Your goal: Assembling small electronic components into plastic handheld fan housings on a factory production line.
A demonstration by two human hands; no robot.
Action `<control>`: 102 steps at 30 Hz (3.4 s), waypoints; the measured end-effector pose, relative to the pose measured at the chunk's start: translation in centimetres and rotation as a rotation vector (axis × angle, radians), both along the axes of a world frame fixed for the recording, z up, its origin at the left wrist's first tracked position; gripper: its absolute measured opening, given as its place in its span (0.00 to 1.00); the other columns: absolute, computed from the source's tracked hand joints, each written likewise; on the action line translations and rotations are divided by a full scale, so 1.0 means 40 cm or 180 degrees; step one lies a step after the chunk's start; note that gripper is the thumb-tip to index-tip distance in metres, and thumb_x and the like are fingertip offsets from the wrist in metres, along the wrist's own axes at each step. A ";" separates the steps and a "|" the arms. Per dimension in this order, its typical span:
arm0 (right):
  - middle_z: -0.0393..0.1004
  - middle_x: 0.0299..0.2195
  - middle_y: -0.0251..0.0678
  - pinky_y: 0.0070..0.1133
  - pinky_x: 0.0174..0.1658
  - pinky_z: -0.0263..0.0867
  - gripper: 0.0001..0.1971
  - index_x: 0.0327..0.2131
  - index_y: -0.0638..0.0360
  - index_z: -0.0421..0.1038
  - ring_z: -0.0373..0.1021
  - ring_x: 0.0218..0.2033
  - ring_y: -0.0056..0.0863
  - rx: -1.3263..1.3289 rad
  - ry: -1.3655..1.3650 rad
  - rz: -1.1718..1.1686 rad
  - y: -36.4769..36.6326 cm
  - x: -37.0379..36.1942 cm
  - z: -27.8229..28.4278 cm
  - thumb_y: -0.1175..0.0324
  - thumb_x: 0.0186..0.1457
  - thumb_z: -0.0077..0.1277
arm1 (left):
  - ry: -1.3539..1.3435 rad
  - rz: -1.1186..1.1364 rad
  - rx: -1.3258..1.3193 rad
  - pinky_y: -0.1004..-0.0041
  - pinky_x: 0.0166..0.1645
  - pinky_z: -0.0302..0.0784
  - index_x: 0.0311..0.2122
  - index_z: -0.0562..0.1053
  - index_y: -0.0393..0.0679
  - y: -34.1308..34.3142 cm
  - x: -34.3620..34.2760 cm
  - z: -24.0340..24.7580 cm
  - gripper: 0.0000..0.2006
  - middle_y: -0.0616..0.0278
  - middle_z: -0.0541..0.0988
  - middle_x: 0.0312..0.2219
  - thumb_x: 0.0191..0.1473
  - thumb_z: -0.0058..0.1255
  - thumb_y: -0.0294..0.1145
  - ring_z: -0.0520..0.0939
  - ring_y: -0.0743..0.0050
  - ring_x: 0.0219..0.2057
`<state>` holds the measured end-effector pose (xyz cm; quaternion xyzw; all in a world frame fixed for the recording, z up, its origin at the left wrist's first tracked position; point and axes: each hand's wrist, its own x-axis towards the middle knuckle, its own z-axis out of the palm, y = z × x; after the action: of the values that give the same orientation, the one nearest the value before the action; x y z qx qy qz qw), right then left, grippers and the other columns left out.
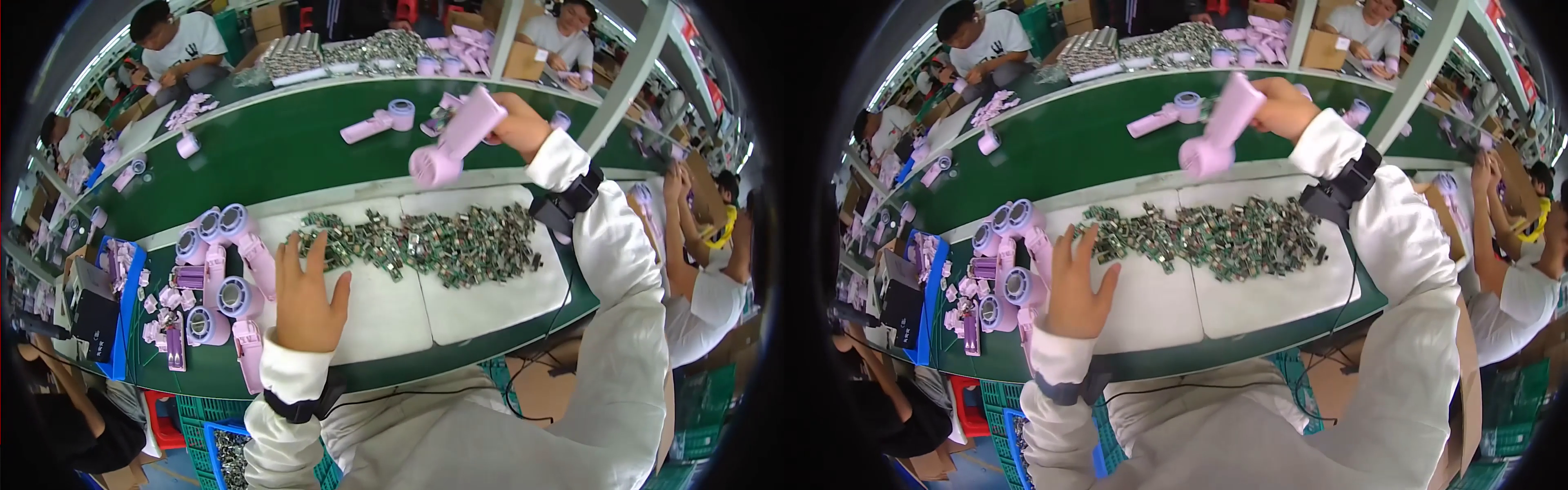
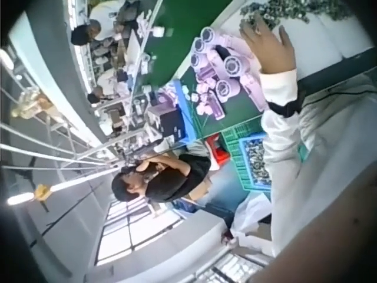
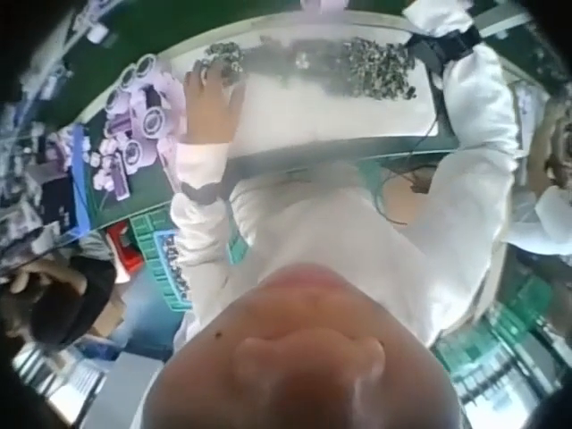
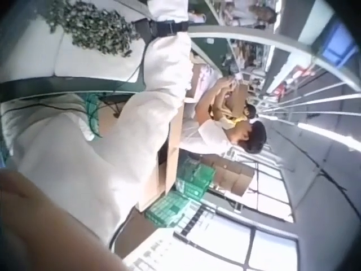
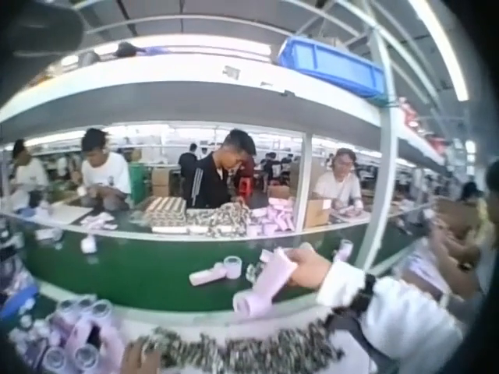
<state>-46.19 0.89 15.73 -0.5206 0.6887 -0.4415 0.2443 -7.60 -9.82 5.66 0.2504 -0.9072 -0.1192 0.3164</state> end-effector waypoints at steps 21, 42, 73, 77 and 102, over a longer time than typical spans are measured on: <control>0.76 0.52 0.52 0.31 0.58 0.67 0.46 0.56 0.61 0.72 0.73 0.53 0.47 0.1621 0.3067 -0.1373 -0.084 -0.393 -0.144 0.34 0.42 0.62 | 0.0266 0.0046 0.1191 0.64 0.40 0.80 0.46 0.78 0.40 0.147 0.073 -0.001 0.17 0.50 0.79 0.40 0.50 0.56 0.13 0.83 0.51 0.38; 0.74 0.53 0.48 0.32 0.57 0.69 0.45 0.53 0.61 0.73 0.72 0.55 0.43 0.3190 0.2905 -0.1307 -0.045 -0.745 -0.073 0.50 0.27 0.71 | 0.0398 0.0229 0.1595 0.75 0.27 0.74 0.47 0.79 0.37 0.131 0.094 -0.033 0.14 0.48 0.78 0.43 0.55 0.57 0.16 0.80 0.64 0.30; 0.82 0.37 0.32 0.23 0.46 0.71 0.16 0.42 0.61 0.80 0.75 0.38 0.20 0.0901 0.1588 -0.1019 0.284 -0.244 0.126 0.64 0.53 0.68 | 0.0792 0.0143 0.1561 0.69 0.42 0.76 0.45 0.77 0.35 0.133 0.078 -0.050 0.14 0.51 0.79 0.40 0.53 0.52 0.12 0.79 0.60 0.36; 0.81 0.37 0.31 0.22 0.46 0.71 0.16 0.43 0.62 0.80 0.75 0.39 0.20 0.0887 0.1103 -0.1032 0.404 -0.152 0.008 0.66 0.52 0.68 | 0.0818 -0.0023 0.1581 0.69 0.43 0.77 0.45 0.77 0.35 0.134 0.075 -0.057 0.15 0.51 0.79 0.41 0.53 0.52 0.12 0.80 0.60 0.37; 0.79 0.44 0.33 0.21 0.50 0.67 0.18 0.47 0.64 0.78 0.73 0.44 0.20 0.1127 0.1126 -0.2353 0.736 -0.150 -0.051 0.66 0.55 0.65 | 0.0827 -0.0079 0.1638 0.66 0.46 0.78 0.46 0.78 0.37 0.134 0.090 -0.052 0.16 0.50 0.80 0.42 0.52 0.53 0.12 0.83 0.54 0.42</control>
<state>-52.18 30.34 13.69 -0.2571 0.9247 -0.2786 0.0339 -3.99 -4.46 3.58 0.2939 -0.8020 -0.3804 0.3546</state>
